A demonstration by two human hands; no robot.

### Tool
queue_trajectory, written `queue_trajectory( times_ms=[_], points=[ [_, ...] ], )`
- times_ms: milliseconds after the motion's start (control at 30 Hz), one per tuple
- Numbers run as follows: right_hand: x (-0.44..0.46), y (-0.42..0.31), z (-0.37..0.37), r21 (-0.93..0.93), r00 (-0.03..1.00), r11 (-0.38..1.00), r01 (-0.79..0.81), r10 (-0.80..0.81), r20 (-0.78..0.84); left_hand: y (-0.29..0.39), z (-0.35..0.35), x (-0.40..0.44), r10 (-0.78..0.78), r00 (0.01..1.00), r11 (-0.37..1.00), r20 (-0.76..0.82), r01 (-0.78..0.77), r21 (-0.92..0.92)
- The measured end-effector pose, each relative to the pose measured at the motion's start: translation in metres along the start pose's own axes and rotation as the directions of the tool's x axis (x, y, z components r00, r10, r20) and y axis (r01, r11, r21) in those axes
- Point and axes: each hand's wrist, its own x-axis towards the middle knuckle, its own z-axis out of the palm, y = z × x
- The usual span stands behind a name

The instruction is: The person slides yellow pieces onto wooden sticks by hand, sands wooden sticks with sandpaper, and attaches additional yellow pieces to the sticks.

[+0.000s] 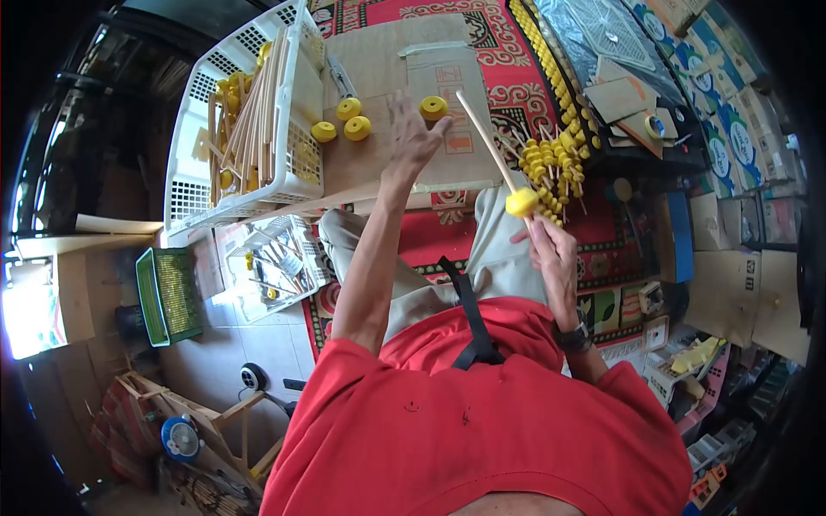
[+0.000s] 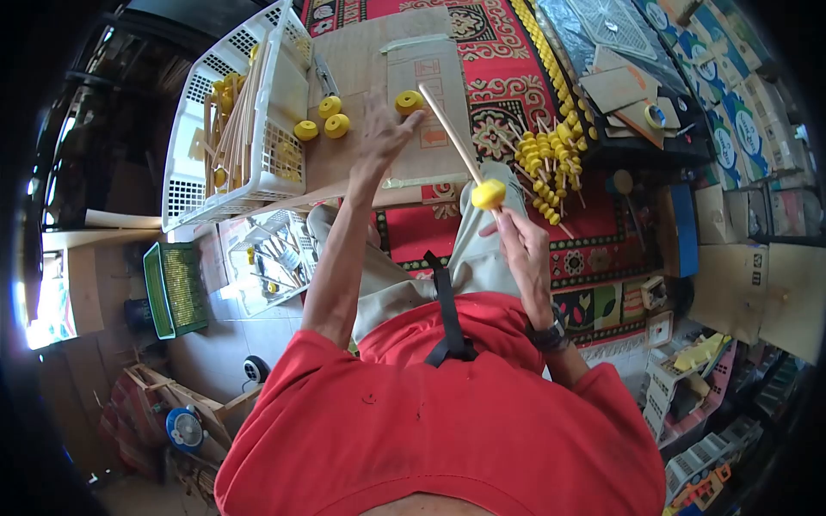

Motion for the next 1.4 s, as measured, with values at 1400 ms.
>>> queue_trajectory(
  times_ms=[1400],
  points=[
    [-0.047, -0.020, 0.018, -0.379, 0.791, 0.695, 0.611, -0.514, 0.333, 0.061, -0.153, -0.101, -0.336, 0.897, 0.780, -0.288, 0.094, -0.619]
  ],
)
